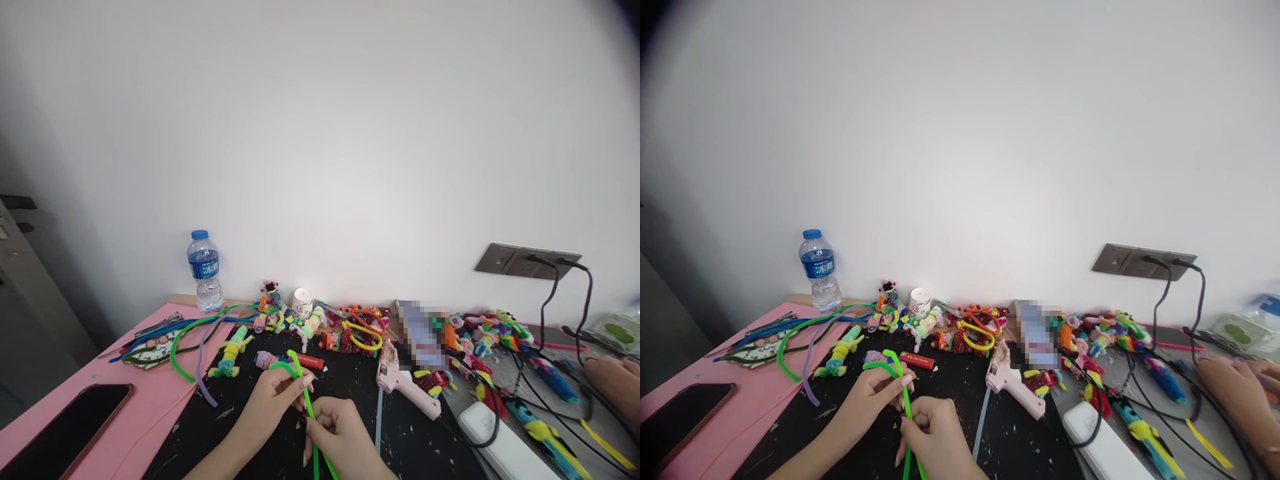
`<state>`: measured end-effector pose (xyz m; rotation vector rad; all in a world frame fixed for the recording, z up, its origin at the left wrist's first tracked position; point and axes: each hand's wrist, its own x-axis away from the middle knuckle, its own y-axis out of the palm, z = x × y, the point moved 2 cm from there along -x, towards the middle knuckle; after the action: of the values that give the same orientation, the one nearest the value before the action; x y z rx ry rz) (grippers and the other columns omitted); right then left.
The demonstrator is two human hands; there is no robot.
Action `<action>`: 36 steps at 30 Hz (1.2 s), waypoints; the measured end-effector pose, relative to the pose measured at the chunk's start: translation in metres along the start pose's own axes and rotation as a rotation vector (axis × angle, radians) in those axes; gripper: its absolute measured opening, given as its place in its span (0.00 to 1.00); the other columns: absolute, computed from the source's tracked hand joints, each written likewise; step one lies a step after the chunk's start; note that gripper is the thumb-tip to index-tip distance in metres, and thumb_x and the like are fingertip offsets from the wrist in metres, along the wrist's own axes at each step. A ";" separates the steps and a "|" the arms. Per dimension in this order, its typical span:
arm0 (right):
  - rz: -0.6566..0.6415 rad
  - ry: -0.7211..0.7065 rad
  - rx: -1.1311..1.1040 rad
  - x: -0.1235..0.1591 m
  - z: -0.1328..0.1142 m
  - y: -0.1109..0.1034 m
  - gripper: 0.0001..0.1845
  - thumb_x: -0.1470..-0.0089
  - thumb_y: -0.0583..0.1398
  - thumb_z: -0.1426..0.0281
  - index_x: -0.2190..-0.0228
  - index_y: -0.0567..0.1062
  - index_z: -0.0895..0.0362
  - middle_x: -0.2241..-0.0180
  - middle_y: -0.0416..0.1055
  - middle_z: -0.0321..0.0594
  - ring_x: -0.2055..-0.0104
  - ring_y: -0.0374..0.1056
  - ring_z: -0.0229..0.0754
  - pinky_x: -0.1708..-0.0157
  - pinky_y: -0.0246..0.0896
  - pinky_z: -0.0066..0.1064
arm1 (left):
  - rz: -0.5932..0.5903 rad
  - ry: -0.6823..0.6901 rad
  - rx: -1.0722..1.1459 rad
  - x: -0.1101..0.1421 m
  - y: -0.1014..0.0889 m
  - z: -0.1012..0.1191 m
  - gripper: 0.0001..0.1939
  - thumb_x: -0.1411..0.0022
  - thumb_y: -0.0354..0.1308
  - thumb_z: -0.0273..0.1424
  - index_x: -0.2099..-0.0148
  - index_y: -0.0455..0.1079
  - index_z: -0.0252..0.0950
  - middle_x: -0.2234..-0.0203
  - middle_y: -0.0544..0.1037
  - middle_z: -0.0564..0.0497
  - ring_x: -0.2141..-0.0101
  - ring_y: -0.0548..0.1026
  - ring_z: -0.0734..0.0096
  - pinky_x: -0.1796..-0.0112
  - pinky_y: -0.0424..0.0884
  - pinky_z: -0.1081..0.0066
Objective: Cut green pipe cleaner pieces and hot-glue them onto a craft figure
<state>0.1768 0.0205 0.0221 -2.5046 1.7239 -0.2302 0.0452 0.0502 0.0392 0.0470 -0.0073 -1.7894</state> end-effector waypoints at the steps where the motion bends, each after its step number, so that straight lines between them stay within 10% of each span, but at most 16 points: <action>1: 0.000 0.006 -0.006 0.000 0.001 0.000 0.12 0.50 0.57 0.66 0.80 0.69 0.60 0.87 0.67 0.33 0.84 0.62 0.34 0.83 0.52 0.21 | 0.003 0.006 -0.015 0.000 0.000 0.000 0.12 0.47 0.58 0.37 0.73 0.71 0.31 0.84 0.72 0.53 0.81 0.70 0.72 0.76 0.66 0.74; 13: -0.153 0.164 -0.216 -0.005 0.004 0.000 0.26 0.55 0.53 0.47 0.74 0.66 0.59 0.90 0.62 0.29 0.93 0.49 0.28 0.92 0.38 0.20 | 0.031 0.028 -0.143 0.003 -0.001 0.001 0.14 0.43 0.53 0.37 0.76 0.63 0.34 0.89 0.62 0.60 0.86 0.63 0.77 0.81 0.59 0.78; 25: -0.188 0.175 -0.167 -0.002 -0.007 -0.002 0.13 0.57 0.54 0.67 0.72 0.72 0.63 0.89 0.65 0.30 0.88 0.54 0.29 0.86 0.43 0.20 | 0.035 0.016 -0.227 0.005 -0.003 -0.002 0.16 0.42 0.51 0.39 0.77 0.59 0.35 0.88 0.59 0.60 0.87 0.61 0.78 0.84 0.56 0.79; 36: -0.280 0.180 -0.215 -0.004 0.000 -0.004 0.31 0.60 0.58 0.50 0.66 0.74 0.66 0.88 0.62 0.31 0.89 0.54 0.28 0.89 0.40 0.20 | 0.016 -0.014 -0.080 0.005 -0.003 -0.010 0.17 0.38 0.46 0.42 0.73 0.59 0.35 0.87 0.60 0.60 0.87 0.61 0.79 0.84 0.56 0.79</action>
<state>0.1794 0.0260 0.0221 -2.9665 1.5215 -0.3148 0.0418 0.0464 0.0294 -0.0225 0.0535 -1.7728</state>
